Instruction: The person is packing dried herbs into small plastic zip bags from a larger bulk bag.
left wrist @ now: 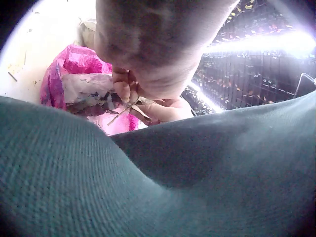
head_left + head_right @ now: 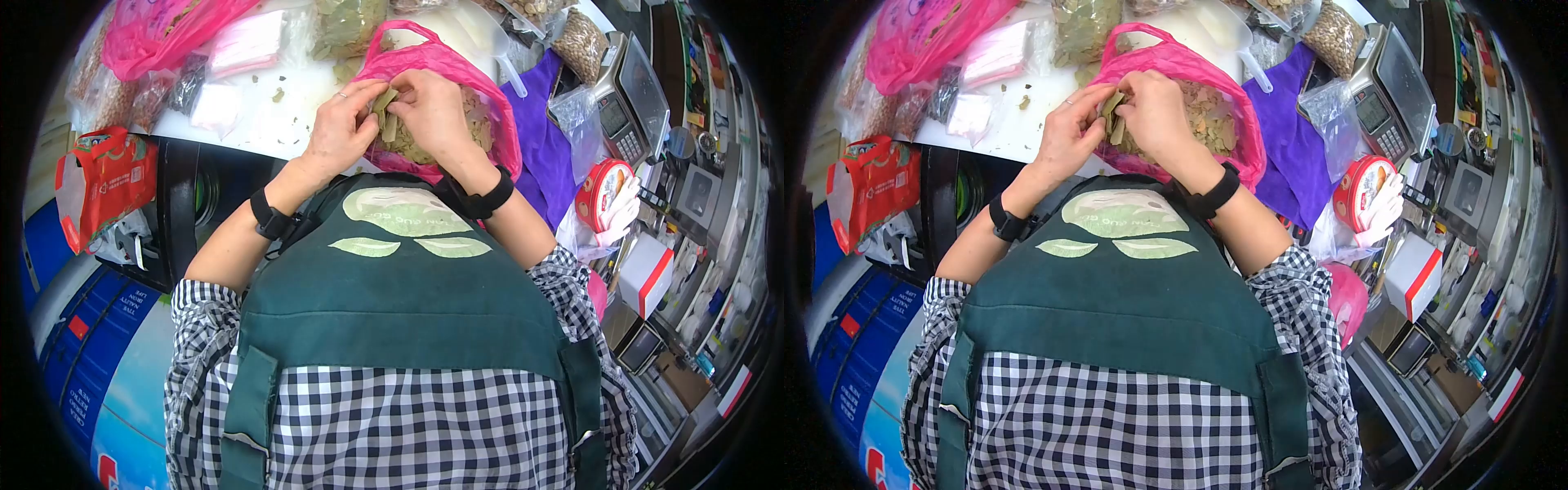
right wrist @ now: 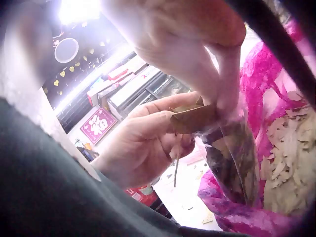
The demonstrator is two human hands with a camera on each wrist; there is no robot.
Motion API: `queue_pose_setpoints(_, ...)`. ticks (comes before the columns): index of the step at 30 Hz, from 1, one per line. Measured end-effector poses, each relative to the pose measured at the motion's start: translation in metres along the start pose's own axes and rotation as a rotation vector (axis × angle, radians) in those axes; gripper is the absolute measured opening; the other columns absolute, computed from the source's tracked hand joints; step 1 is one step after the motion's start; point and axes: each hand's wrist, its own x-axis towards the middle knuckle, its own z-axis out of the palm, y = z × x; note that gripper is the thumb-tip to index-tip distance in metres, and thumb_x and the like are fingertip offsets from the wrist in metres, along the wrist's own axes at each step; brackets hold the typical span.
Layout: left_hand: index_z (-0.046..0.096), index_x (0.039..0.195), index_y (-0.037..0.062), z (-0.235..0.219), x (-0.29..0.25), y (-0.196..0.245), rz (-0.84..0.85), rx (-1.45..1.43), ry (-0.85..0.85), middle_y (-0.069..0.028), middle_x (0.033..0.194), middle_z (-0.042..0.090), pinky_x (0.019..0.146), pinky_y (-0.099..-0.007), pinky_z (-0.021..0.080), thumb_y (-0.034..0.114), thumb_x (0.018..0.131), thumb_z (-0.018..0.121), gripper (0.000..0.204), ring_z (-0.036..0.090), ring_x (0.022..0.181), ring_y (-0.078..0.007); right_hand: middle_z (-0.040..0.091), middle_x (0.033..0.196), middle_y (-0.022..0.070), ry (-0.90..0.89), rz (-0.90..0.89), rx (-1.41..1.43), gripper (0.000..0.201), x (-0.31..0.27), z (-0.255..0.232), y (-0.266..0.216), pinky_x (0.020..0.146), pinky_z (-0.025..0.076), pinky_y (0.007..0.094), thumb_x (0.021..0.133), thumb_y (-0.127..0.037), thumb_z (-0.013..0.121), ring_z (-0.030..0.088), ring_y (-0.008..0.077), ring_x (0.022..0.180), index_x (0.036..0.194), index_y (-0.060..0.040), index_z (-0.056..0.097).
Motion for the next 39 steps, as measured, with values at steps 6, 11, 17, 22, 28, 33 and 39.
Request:
queue_pose_setpoints(6, 0.062, 0.124, 0.0029, 0.001, 0.000, 0.006, -0.009, 0.007, 0.014, -0.0100, 0.105, 0.064, 0.059, -0.0256, 0.047, -0.009, 0.078, 0.058, 0.047, 0.053, 0.059, -0.0100, 0.064, 0.082, 0.0174, 0.003, -0.077, -0.059, 0.015, -0.001, 0.004, -0.002, 0.071, 0.053, 0.0429, 0.070, 0.000, 0.072, 0.065, 0.0352, 0.077, 0.083, -0.0010, 0.065)
queue_pose_setpoints(11, 0.063, 0.123, 0.0052, 0.000, 0.001, -0.001, -0.034, 0.044, 0.019, -0.0075, 0.089, 0.062, 0.057, -0.0257, 0.046, -0.008, 0.078, 0.058, 0.047, 0.053, 0.058, -0.0101, 0.068, 0.084, 0.0184, -0.031, -0.051, -0.020, 0.015, 0.004, 0.008, 0.010, 0.070, 0.055, 0.0396, 0.075, -0.004, 0.072, 0.068, 0.0325, 0.076, 0.090, -0.0008, 0.069)
queue_pose_setpoints(17, 0.063, 0.123, 0.0055, -0.001, 0.000, 0.001, -0.035, -0.001, 0.042, -0.0087, 0.100, 0.065, 0.056, -0.0254, 0.046, -0.008, 0.079, 0.058, 0.046, 0.054, 0.058, -0.0090, 0.074, 0.100, 0.0131, -0.195, 0.125, 0.096, 0.023, -0.004, -0.022, -0.003, 0.079, 0.057, 0.0283, 0.088, -0.004, 0.069, 0.072, 0.0176, 0.090, 0.109, 0.0029, 0.068)
queue_pose_setpoints(22, 0.063, 0.124, 0.0052, 0.000, -0.001, -0.001, -0.034, -0.015, 0.052, -0.0089, 0.103, 0.065, 0.056, -0.0248, 0.047, -0.008, 0.081, 0.057, 0.045, 0.054, 0.060, -0.0083, 0.070, 0.093, 0.0193, -0.175, 0.053, 0.337, 0.024, -0.017, -0.014, -0.009, 0.076, 0.056, 0.0380, 0.079, -0.007, 0.074, 0.071, 0.0319, 0.082, 0.100, 0.0018, 0.070)
queue_pose_setpoints(28, 0.062, 0.117, 0.0027, -0.009, -0.001, 0.013, -0.042, 0.033, 0.008, -0.0161, 0.099, 0.065, 0.062, -0.0325, 0.050, -0.005, 0.078, 0.057, 0.040, 0.058, 0.062, -0.0214, 0.068, 0.094, 0.0215, -0.155, -0.230, -0.023, 0.018, -0.013, -0.007, -0.010, 0.078, 0.054, 0.0447, 0.077, -0.003, 0.068, 0.065, 0.0403, 0.085, 0.094, 0.0033, 0.069)
queue_pose_setpoints(33, 0.062, 0.110, 0.0009, -0.010, -0.002, 0.017, -0.053, 0.140, -0.014, -0.0173, 0.096, 0.064, 0.065, -0.0357, 0.051, -0.006, 0.077, 0.056, 0.034, 0.061, 0.067, -0.0257, 0.068, 0.095, 0.0199, -0.156, -0.237, -0.107, 0.018, -0.016, 0.004, -0.010, 0.076, 0.054, 0.0435, 0.078, -0.001, 0.066, 0.066, 0.0386, 0.084, 0.095, 0.0031, 0.069)
queue_pose_setpoints(39, 0.064, 0.109, 0.0005, -0.011, 0.000, 0.005, 0.183, 0.299, 0.015, -0.0202, 0.108, 0.065, 0.067, -0.0352, 0.052, -0.005, 0.074, 0.056, 0.036, 0.064, 0.071, -0.0270, 0.068, 0.090, 0.0166, -0.136, -0.184, 0.021, 0.014, -0.015, -0.004, -0.013, 0.072, 0.055, 0.0399, 0.079, -0.004, 0.069, 0.069, 0.0322, 0.078, 0.092, 0.0023, 0.069)
